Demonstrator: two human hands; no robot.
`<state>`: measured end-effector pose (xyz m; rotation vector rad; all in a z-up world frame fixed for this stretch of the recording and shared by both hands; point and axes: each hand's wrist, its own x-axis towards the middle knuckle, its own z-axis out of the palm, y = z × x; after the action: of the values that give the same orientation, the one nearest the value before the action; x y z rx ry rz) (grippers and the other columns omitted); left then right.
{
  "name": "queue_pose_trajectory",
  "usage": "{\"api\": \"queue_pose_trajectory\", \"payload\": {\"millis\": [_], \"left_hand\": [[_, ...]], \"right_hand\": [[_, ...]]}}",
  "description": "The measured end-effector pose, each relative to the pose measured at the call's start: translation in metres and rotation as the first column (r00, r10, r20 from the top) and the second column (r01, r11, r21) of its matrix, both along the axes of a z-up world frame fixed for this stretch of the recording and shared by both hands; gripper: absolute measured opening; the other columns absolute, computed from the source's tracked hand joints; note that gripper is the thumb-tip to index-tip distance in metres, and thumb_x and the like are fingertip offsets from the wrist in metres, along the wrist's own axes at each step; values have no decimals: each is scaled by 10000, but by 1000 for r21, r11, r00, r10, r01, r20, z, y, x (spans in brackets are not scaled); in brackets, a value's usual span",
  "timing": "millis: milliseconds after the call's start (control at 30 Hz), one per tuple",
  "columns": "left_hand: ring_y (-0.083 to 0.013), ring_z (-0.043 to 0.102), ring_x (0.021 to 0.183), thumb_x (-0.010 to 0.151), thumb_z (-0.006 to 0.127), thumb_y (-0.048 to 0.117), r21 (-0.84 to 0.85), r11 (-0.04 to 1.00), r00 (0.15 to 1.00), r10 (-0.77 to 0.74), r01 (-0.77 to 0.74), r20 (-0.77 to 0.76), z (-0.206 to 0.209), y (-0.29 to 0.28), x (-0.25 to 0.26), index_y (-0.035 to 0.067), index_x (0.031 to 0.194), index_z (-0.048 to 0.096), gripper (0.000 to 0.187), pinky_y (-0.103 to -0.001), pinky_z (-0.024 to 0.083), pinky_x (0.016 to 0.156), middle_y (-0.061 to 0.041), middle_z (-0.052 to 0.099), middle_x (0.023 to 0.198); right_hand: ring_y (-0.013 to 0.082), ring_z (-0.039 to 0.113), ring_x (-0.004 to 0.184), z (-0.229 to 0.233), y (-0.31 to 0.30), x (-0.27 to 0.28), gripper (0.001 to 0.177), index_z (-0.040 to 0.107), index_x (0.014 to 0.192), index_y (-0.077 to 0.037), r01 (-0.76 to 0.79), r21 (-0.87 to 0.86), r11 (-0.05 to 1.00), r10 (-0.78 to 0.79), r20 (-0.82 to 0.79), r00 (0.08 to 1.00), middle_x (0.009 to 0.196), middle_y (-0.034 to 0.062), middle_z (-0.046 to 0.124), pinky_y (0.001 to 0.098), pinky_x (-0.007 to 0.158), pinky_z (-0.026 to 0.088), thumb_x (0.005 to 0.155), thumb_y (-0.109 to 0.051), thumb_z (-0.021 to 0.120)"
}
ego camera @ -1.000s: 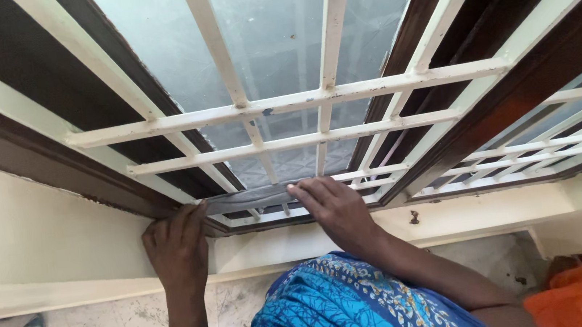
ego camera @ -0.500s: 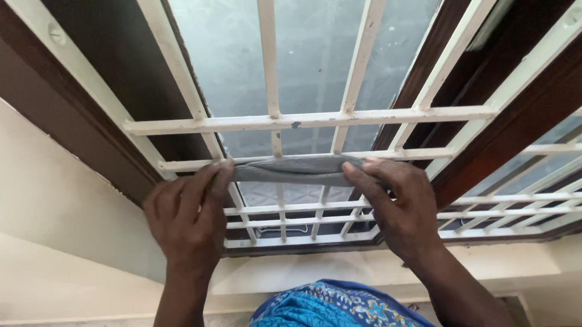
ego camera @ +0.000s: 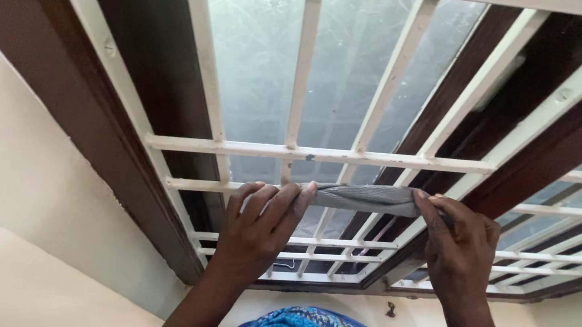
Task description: The person cleans a window grille by hand using a grey cloth, wiping several sections of the white metal frame and the glass behind it.
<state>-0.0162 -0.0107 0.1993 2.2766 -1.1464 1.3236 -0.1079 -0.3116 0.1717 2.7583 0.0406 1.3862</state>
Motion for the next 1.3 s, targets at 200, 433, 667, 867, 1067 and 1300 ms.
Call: {"api": "queue_pose_trajectory", "payload": {"millis": [200, 433, 667, 867, 1067, 1300], "left_hand": [[-165, 591, 1116, 937, 672, 152, -21, 993, 992, 115, -114, 41, -7, 38, 3, 135, 1397, 668, 460, -412, 450, 1054, 6, 648, 1252], [-177, 605, 1039, 884, 713, 86, -181, 894, 893, 434, -411, 118, -21, 84, 10, 171, 1312, 745, 438, -410, 459, 1005, 28, 698, 1223], [-189, 584, 1027, 917, 748, 18, -249, 861, 882, 468, -444, 44, -26, 82, 10, 167, 1289, 760, 402, -396, 464, 1007, 30, 688, 1219], [-194, 603, 1070, 883, 718, 61, -151, 968, 979, 204, -198, 21, -33, 40, 11, 117, 1358, 686, 480, -402, 477, 997, -31, 676, 1263], [-154, 600, 1126, 990, 690, 138, -13, 1000, 995, 21, -19, 101, -20, -7, 9, 91, 1429, 634, 446, -379, 477, 1035, -25, 654, 1280], [-143, 565, 1091, 1089, 728, 252, -30, 999, 961, 26, -18, 277, 29, -30, -11, 170, 1443, 655, 370, -383, 451, 1037, 22, 626, 1270]], "right_hand": [[178, 619, 1124, 16, 35, 12, 489, 683, 1362, -274, -168, 13, 986, 168, -38, 985, 1235, -29, 634, 402, 1003, 399, 942, -25, 707], [184, 612, 1179, 34, 84, 45, 569, 627, 1438, -190, -412, -153, 898, 396, -121, 910, 1251, 12, 642, 408, 978, 418, 883, -66, 660], [167, 604, 1195, 30, 87, 53, 521, 638, 1425, -195, -446, -213, 869, 429, -122, 895, 1263, 10, 637, 388, 977, 387, 909, -142, 684], [150, 598, 1191, 6, 31, 28, 471, 675, 1359, -252, -252, -92, 963, 243, -98, 965, 1263, -23, 634, 403, 1019, 361, 924, -77, 717], [177, 603, 1203, -14, -20, 1, 421, 706, 1323, -299, 27, -100, 995, -31, -36, 999, 1273, -29, 665, 411, 1077, 378, 974, -69, 754], [140, 547, 1228, 33, -29, -20, 216, 711, 1239, -249, -207, 268, 941, 149, 223, 963, 1270, -16, 568, 334, 983, 512, 1065, -122, 690]]}}
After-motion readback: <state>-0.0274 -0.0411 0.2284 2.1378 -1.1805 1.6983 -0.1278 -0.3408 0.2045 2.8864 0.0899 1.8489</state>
